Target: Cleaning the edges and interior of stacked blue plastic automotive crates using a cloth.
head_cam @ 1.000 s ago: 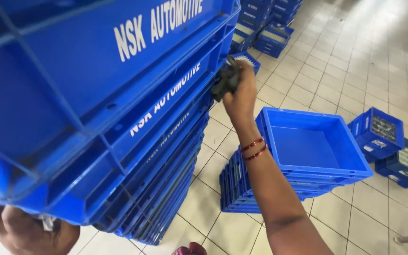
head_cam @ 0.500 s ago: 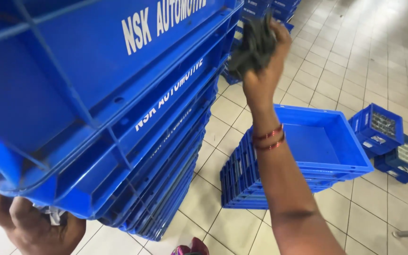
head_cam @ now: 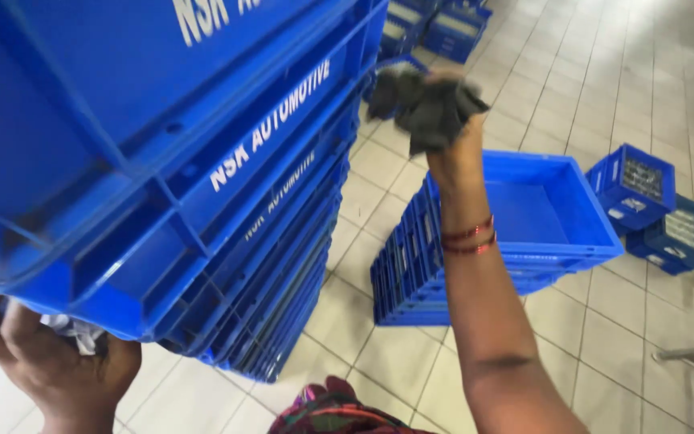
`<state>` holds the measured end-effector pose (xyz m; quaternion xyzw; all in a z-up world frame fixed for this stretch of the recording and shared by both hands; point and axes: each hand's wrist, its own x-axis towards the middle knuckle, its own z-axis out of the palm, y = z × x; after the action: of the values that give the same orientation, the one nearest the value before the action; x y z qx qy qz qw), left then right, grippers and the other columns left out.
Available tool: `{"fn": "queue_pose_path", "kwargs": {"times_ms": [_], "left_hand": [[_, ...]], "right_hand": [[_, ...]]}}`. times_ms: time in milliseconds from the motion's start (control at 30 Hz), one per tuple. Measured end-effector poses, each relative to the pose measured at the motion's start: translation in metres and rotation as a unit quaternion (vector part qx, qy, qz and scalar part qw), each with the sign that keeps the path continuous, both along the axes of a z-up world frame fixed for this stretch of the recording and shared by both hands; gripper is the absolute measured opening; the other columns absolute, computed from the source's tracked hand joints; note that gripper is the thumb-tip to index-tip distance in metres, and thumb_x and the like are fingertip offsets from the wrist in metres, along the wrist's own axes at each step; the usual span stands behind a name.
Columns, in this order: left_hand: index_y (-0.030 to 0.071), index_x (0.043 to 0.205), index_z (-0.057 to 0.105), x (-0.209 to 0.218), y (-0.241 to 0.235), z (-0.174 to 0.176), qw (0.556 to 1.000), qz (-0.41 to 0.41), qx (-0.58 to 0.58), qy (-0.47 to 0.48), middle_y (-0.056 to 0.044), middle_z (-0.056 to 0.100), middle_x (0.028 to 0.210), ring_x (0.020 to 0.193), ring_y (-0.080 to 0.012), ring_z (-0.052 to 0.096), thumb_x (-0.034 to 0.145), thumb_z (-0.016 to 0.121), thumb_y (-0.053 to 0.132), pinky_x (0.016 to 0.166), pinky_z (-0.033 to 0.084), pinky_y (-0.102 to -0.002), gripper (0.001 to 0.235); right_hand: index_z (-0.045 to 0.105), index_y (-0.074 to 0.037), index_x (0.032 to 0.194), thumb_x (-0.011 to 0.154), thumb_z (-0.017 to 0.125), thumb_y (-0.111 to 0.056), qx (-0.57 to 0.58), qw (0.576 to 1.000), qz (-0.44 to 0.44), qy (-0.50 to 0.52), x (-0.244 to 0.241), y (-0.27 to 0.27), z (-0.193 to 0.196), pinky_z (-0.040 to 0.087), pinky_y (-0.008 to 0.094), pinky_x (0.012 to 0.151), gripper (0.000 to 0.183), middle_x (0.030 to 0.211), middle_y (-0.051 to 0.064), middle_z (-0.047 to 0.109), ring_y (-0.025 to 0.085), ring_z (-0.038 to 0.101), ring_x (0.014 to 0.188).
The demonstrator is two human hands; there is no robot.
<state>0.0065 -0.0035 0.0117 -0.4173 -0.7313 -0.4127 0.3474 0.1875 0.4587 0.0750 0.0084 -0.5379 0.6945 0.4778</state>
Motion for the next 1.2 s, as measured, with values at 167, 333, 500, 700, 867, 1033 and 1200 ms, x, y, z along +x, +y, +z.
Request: {"fn": "queue_pose_path", "kwargs": {"times_ms": [167,333,500,700,867,1033,1200], "left_hand": [[0.012,0.157,0.025,-0.009,-0.013,-0.027,1.000,-0.004,-0.020,0.012,-0.018,0.034,0.148,0.141,-0.0332,0.040,0.104,0.075,0.042,0.111,0.037,-0.047,0.078],[0.007,0.162,0.013,-0.026,-0.030,-0.069,0.997,-0.011,-0.064,0.030,-0.023,0.033,0.157,0.144,-0.0375,0.040,0.104,0.072,0.050,0.118,0.034,-0.051,0.093],[0.005,0.156,0.018,-0.007,-0.006,-0.028,0.998,-0.063,-0.018,-0.022,-0.023,0.041,0.152,0.146,-0.0349,0.049,0.096,0.075,0.059,0.121,0.040,-0.054,0.099],[0.003,0.148,0.033,-0.003,-0.003,-0.009,0.996,0.049,-0.071,0.014,-0.028,0.040,0.144,0.143,-0.0510,0.033,0.084,0.074,0.028,0.117,0.024,-0.073,0.080],[0.013,0.151,0.037,-0.001,-0.004,0.000,1.000,-0.018,-0.004,-0.024,-0.021,0.038,0.148,0.143,-0.0368,0.039,0.100,0.075,0.024,0.114,0.038,-0.049,0.064],[0.014,0.149,0.042,-0.008,-0.002,0.010,0.998,-0.050,0.023,-0.008,-0.021,0.039,0.144,0.140,-0.0363,0.041,0.098,0.075,0.015,0.118,0.039,-0.050,0.061],[0.011,0.145,0.047,-0.006,-0.012,0.018,0.996,-0.078,0.006,-0.050,-0.020,0.037,0.144,0.140,-0.0357,0.042,0.099,0.076,0.011,0.111,0.043,-0.045,0.054]], "right_hand": [[0.066,-0.002,0.120,0.092,0.068,-0.004,0.120,0.937,-0.045,-0.325,0.020,-0.032,-0.096,0.052,0.026,0.079,0.028,0.100,0.004,0.072,0.015,0.065,0.090],[0.068,-0.002,0.115,0.086,0.074,0.000,0.201,0.873,-0.238,-0.376,-0.022,-0.039,-0.127,0.057,0.029,0.084,0.030,0.101,0.009,0.077,0.018,0.073,0.095],[0.058,0.000,0.127,0.082,0.064,0.009,0.445,0.758,-0.376,-0.294,-0.066,-0.052,-0.177,0.055,0.040,0.103,0.046,0.135,0.025,0.061,0.041,0.063,0.122],[0.070,-0.001,0.112,0.084,0.079,-0.001,0.305,0.811,-0.338,-0.368,-0.040,-0.060,-0.151,0.056,0.039,0.097,0.029,0.120,0.014,0.066,0.034,0.068,0.111],[0.067,0.004,0.121,0.074,0.062,0.010,0.416,0.770,-0.379,-0.301,-0.056,-0.140,-0.144,0.054,0.044,0.095,0.047,0.123,0.024,0.058,0.041,0.061,0.113],[0.065,0.005,0.125,0.083,0.057,0.015,0.392,0.777,-0.337,-0.359,-0.047,-0.231,-0.145,0.054,0.043,0.090,0.043,0.116,0.024,0.057,0.040,0.062,0.105],[0.065,0.005,0.125,0.092,0.060,0.007,0.366,0.842,-0.223,-0.329,-0.017,-0.350,-0.132,0.056,0.040,0.096,0.033,0.124,0.022,0.059,0.037,0.063,0.114]]}}
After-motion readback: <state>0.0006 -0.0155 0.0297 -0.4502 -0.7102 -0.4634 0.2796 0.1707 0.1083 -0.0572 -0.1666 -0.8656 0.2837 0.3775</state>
